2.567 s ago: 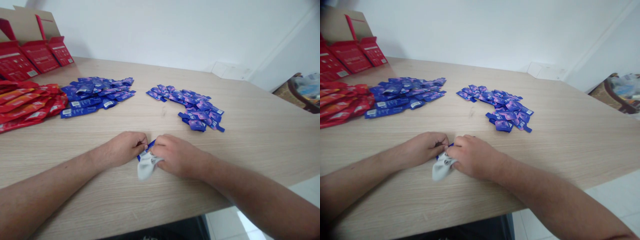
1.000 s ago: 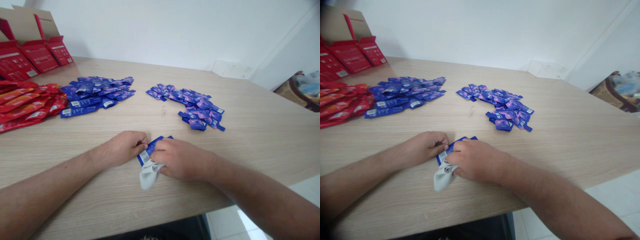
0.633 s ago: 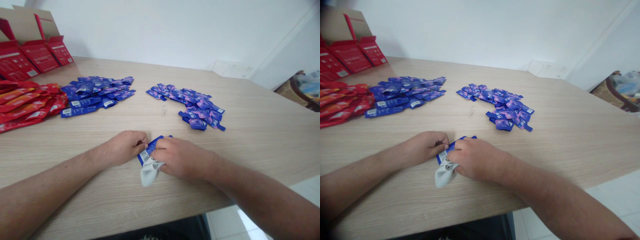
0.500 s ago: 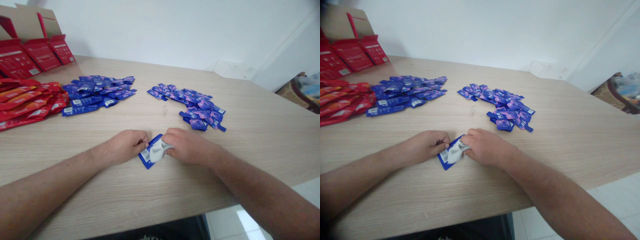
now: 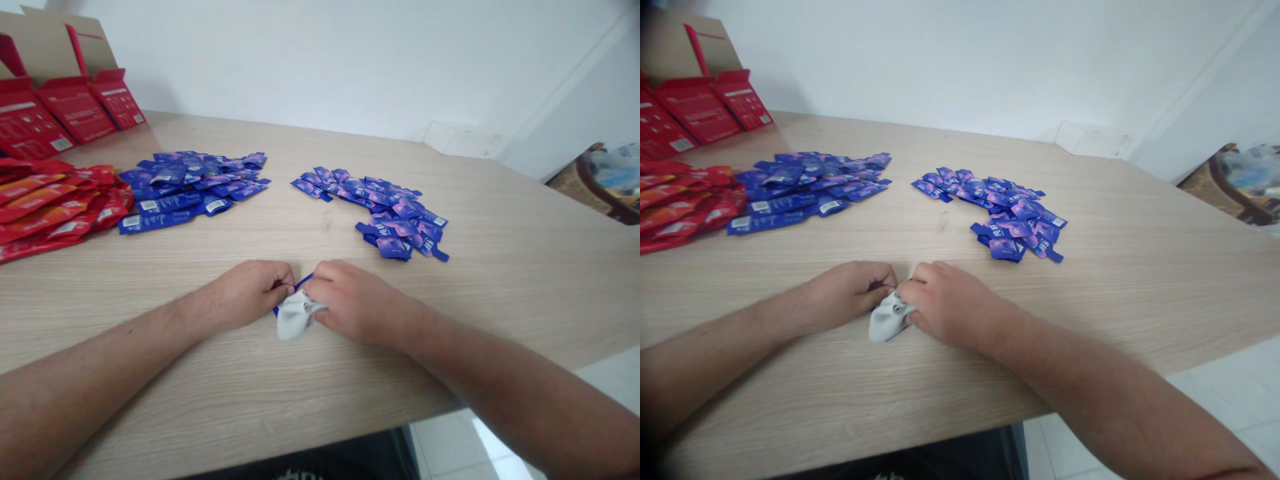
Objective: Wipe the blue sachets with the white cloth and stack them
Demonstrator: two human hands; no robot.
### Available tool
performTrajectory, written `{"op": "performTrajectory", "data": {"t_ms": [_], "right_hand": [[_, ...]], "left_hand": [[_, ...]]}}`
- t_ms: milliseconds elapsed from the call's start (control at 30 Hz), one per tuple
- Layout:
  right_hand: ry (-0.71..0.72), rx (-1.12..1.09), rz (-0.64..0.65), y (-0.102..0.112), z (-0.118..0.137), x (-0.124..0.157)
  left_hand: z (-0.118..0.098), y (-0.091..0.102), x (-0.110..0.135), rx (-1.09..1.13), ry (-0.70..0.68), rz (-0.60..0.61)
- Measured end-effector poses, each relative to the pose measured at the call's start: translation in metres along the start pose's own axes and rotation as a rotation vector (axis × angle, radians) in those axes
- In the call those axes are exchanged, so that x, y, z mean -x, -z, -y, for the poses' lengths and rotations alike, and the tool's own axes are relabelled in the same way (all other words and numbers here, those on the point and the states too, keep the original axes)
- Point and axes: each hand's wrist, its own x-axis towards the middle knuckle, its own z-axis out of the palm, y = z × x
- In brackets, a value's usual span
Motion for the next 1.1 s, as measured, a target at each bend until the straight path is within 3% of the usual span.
{"op": "performTrajectory", "data": {"t_ms": [100, 200, 300, 500, 567, 667, 767, 900, 1000, 1100], "right_hand": [[0.113, -0.034, 0.092, 0.003, 0.003, 0.002], [-0.012, -0.056, 0.099, 0.006, -0.007, 0.004], [-0.122, -0.023, 0.001, 0.003, -0.01, 0.001], [0.108, -0.014, 0.048, -0.003, 0.004, 0.001], [0.035, -0.016, 0.019, 0.002, -0.007, 0.005], [-0.133, -0.037, -0.124, 0.008, -0.032, 0.01], [-0.167, -0.066, -0.197, 0.007, -0.046, 0.011], [-0.157, -0.092, -0.19, 0.003, -0.044, 0.011], [-0.168, -0.097, -0.168, 0.001, -0.043, 0.01], [-0.171, -0.101, -0.143, 0.0, -0.044, 0.009]], "left_hand": [[0.002, -0.001, 0.0, -0.004, -0.011, 0.012], [0.002, -0.001, 0.0, -0.001, -0.002, 0.002], [0.002, -0.001, 0.0, -0.002, 0.007, -0.019], [0.002, -0.002, 0.0, 0.007, -0.005, -0.01], [0.001, -0.001, 0.001, 0.032, 0.013, -0.007], [0.003, 0.005, 0.004, 0.065, 0.037, -0.013], [0.016, 0.021, 0.006, 0.038, 0.08, -0.09], [0.049, 0.053, 0.008, -0.079, 0.166, -0.266], [0.079, 0.08, 0.01, -0.208, 0.311, -0.425], [0.105, 0.108, 0.016, -0.333, 0.431, -0.473]]}}
